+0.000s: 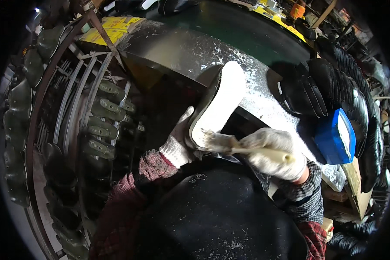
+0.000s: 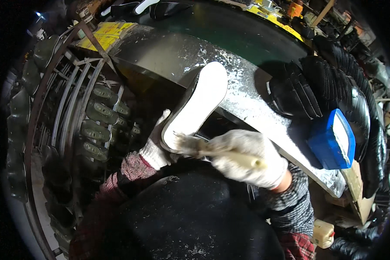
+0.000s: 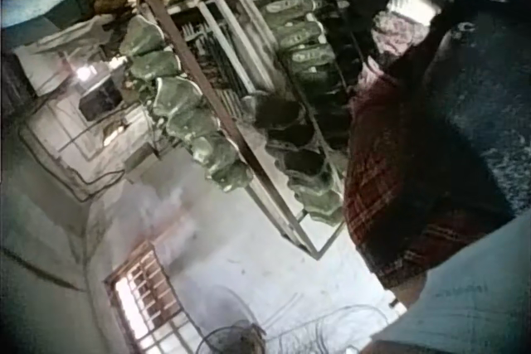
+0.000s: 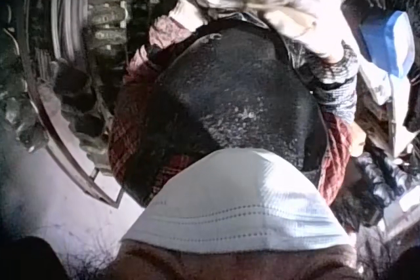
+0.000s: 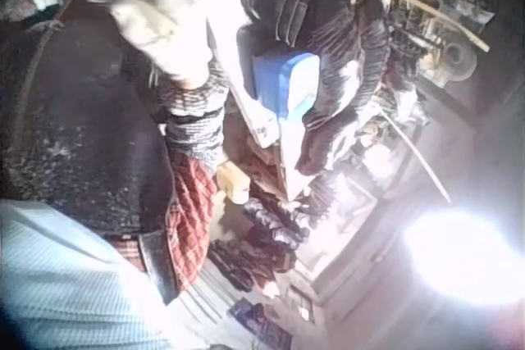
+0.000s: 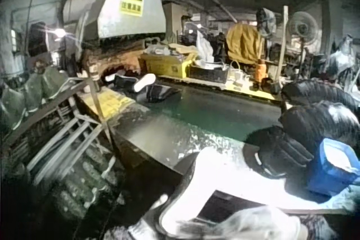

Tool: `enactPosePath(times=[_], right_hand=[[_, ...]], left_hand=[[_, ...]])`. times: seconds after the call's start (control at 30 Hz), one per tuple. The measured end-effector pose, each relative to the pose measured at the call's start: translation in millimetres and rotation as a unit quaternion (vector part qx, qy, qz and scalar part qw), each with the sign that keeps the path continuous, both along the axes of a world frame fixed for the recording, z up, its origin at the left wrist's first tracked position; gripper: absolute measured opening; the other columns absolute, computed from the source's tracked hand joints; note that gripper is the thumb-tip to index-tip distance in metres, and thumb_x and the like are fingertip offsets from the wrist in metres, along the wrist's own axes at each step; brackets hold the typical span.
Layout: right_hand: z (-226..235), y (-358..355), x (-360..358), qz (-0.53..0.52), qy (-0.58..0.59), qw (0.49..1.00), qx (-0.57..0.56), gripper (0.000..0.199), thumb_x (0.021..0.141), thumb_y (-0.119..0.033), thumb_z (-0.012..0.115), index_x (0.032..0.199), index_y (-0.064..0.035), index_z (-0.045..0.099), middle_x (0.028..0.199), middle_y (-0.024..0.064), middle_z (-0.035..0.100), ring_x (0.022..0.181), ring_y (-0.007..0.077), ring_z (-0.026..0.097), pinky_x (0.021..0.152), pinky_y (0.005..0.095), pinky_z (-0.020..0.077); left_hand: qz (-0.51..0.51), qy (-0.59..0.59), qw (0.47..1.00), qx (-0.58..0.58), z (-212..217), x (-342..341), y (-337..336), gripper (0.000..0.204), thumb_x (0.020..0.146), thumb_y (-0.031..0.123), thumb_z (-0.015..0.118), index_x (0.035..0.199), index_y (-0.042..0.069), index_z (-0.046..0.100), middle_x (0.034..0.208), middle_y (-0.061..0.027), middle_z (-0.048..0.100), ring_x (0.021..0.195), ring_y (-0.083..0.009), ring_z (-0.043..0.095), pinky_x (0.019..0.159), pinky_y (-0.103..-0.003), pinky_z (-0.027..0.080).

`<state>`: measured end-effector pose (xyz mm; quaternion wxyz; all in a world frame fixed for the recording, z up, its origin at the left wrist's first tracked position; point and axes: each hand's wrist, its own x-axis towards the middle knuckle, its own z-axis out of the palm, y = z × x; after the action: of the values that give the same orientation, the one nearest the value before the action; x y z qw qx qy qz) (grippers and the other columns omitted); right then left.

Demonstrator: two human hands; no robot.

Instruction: The person picks up a shoe last from a rack, applies a substance to its bottom with a brush, and then brushes the interior of a boot upper. This process is repeated for several more shoe lasts and boot uppers, which are then placed onto a conveyor belt.

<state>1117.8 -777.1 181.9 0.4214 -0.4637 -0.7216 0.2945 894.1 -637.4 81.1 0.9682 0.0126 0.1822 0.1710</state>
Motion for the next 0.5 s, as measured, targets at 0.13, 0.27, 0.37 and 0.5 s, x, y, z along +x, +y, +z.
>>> enactPosePath(times=[0.13, 0.27, 0.37, 0.5], right_hand=[[10.2, -18.8, 14.0, -0.186, 0.072, 0.947, -0.252, 0.029, 0.089, -0.007, 0.064, 0.115, 0.0042, 0.059, 0.105, 0.0171, 0.066, 0.095, 0.0263, 0.067, 0.081, 0.0318, 0.0573], [-9.8, 15.2, -12.3, 0.044, 0.107, 0.991, -0.07, 0.026, 0.084, -0.004, 0.069, 0.11, 0.0, 0.064, 0.102, 0.0138, 0.068, 0.087, 0.0206, 0.067, 0.072, 0.0275, 0.0567], [-31.8, 27.8, 28.5, -0.095, 0.255, 0.931, -0.242, 0.019, 0.091, -0.007, 0.062, 0.108, 0.0004, 0.064, 0.097, 0.0099, 0.068, 0.084, 0.0156, 0.065, 0.069, 0.0246, 0.0539], [-46.0, 51.0, 81.8, -0.312, 0.231, 0.92, -0.063, 0.018, 0.094, -0.006, 0.058, 0.109, 0.0026, 0.062, 0.101, 0.0092, 0.066, 0.087, 0.0137, 0.063, 0.075, 0.0254, 0.0517]], left_hand=[[-0.114, -0.249, 0.962, -0.015, -37.0, 4.0, 13.3, 0.076, 0.093, 0.065, 0.035, 0.135, 0.002, 0.045, 0.12, -0.0281, 0.057, 0.085, -0.0404, 0.068, 0.046, -0.049, 0.057], [0.051, 0.089, 0.979, -0.176, 12.7, 10.6, 3.0, 0.082, 0.088, 0.069, 0.04, 0.139, 0.005, 0.039, 0.121, -0.0309, 0.055, 0.086, -0.0495, 0.065, 0.052, -0.054, 0.059], [-0.105, -0.25, 0.961, -0.048, -49.2, -16.9, 20.9, 0.068, 0.096, 0.058, 0.04, 0.14, 0.006, 0.04, 0.126, -0.0222, 0.056, 0.098, -0.0386, 0.065, 0.075, -0.058, 0.056], [-0.075, -0.155, 0.981, -0.091, -55.5, -17.6, 20.1, 0.076, 0.091, 0.066, 0.039, 0.141, 0.008, 0.04, 0.119, -0.0253, 0.058, 0.094, -0.0452, 0.064, 0.071, -0.06, 0.055]])
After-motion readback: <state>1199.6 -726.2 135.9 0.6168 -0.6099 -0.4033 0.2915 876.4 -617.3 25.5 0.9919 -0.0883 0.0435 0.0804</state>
